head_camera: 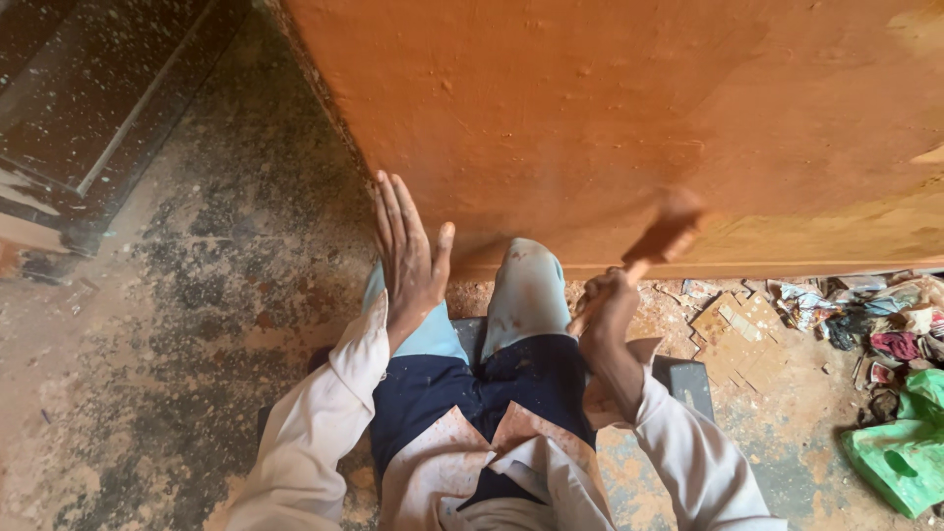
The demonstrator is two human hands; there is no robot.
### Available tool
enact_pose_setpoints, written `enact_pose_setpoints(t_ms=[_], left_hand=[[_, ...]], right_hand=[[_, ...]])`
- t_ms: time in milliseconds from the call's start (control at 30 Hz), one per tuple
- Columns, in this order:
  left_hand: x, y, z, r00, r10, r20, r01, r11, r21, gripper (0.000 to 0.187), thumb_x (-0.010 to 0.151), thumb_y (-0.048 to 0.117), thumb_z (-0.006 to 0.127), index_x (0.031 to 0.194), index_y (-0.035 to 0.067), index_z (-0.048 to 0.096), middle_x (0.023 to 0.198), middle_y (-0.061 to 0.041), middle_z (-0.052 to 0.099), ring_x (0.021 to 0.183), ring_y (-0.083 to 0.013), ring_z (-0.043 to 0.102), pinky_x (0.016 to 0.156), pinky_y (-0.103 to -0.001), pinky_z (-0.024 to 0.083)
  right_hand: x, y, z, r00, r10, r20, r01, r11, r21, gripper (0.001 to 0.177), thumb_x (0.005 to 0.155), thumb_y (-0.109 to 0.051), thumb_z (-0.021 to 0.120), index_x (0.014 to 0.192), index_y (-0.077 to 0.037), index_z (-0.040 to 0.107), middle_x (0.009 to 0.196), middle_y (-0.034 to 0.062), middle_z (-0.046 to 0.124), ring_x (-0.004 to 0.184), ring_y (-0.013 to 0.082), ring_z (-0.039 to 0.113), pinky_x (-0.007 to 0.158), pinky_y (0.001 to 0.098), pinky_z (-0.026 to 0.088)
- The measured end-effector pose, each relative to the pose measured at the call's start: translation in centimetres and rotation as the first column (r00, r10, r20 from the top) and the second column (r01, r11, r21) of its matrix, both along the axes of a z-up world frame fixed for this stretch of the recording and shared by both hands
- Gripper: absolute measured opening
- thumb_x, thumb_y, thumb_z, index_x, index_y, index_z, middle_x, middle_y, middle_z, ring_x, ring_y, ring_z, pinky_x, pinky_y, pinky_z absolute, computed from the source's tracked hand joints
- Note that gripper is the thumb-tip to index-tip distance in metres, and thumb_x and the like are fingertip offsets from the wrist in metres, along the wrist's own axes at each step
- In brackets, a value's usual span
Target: The person sits on a low stool and uses a wide brush to apply orange paint to a large wooden panel. The left hand rests on the panel for stability while the right hand makes repeated horizontal strokes. The person briefly dips the brush into a small container on the floor to reload paint, then resumes brushing.
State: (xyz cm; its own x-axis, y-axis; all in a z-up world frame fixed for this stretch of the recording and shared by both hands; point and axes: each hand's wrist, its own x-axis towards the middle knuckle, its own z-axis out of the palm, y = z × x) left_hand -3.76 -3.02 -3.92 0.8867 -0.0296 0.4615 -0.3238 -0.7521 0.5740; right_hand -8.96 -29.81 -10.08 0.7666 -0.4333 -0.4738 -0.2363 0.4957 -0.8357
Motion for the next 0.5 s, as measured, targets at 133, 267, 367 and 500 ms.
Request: enact_pose_setpoints(t_ms=[133, 267, 367, 500], left_hand=[[0.2, 0.3, 0.6, 1.000, 0.010, -0.003, -0.010, 1.000, -0.014, 0.085, 0.111, 0.048, 0.040, 0.164, -0.008, 0.003, 0.171, -0.031, 0.000, 0.160, -0.0485, 0.007, 0.130, -0.059, 0.012], [0.0, 0.1, 0.8, 1.000, 0.010, -0.028, -0.010, 1.000, -0.005, 0.086, 0.109, 0.048, 0.040, 0.163, -0.008, 0.004, 0.171, -0.031, 0.001, 0.160, -0.0483, 0.007, 0.128, -0.059, 0.013], [-0.1, 0.1, 0.9, 1.000, -0.002, -0.021, 0.003, 1.000, 0.031, 0.087, 0.109, 0.048, 0.041, 0.163, -0.008, 0.004, 0.171, -0.031, 0.001, 0.160, -0.0482, 0.008, 0.129, -0.058, 0.013], [-0.1, 0.2, 0.6, 1.000, -0.008, -0.023, 0.010, 0.998, 0.058, 0.086, 0.110, 0.049, 0.041, 0.163, -0.008, 0.004, 0.171, -0.030, 0.002, 0.160, -0.0469, 0.011, 0.130, -0.058, 0.013]], right_hand=[[0.7, -0.1, -1.7, 0.984, 0.160, -0.080, -0.159, 0.987, 0.013, 0.016, 0.094, -0.021, 0.044, 0.099, -0.006, 0.049, 0.071, 0.0062, 0.054, 0.048, 0.0195, 0.049, 0.037, 0.0369, 0.041], [0.5, 3.0, -2.6, 0.725, 0.621, -0.299, -0.682, 0.706, -0.188, 0.017, 0.092, -0.009, 0.050, 0.101, 0.003, 0.058, 0.067, 0.0069, 0.057, 0.049, 0.0182, 0.056, 0.041, 0.0348, 0.045], [0.2, 4.5, -2.4, 0.548, 0.799, -0.249, -0.837, 0.522, -0.165, 0.014, 0.090, -0.010, 0.055, 0.101, -0.001, 0.055, 0.064, 0.0047, 0.048, 0.044, 0.0179, 0.043, 0.038, 0.0342, 0.040], [-0.5, 3.7, -2.3, 0.746, 0.633, -0.206, -0.665, 0.711, -0.227, 0.015, 0.086, -0.010, 0.053, 0.099, -0.004, 0.058, 0.063, 0.0048, 0.054, 0.043, 0.0158, 0.044, 0.036, 0.0328, 0.037]])
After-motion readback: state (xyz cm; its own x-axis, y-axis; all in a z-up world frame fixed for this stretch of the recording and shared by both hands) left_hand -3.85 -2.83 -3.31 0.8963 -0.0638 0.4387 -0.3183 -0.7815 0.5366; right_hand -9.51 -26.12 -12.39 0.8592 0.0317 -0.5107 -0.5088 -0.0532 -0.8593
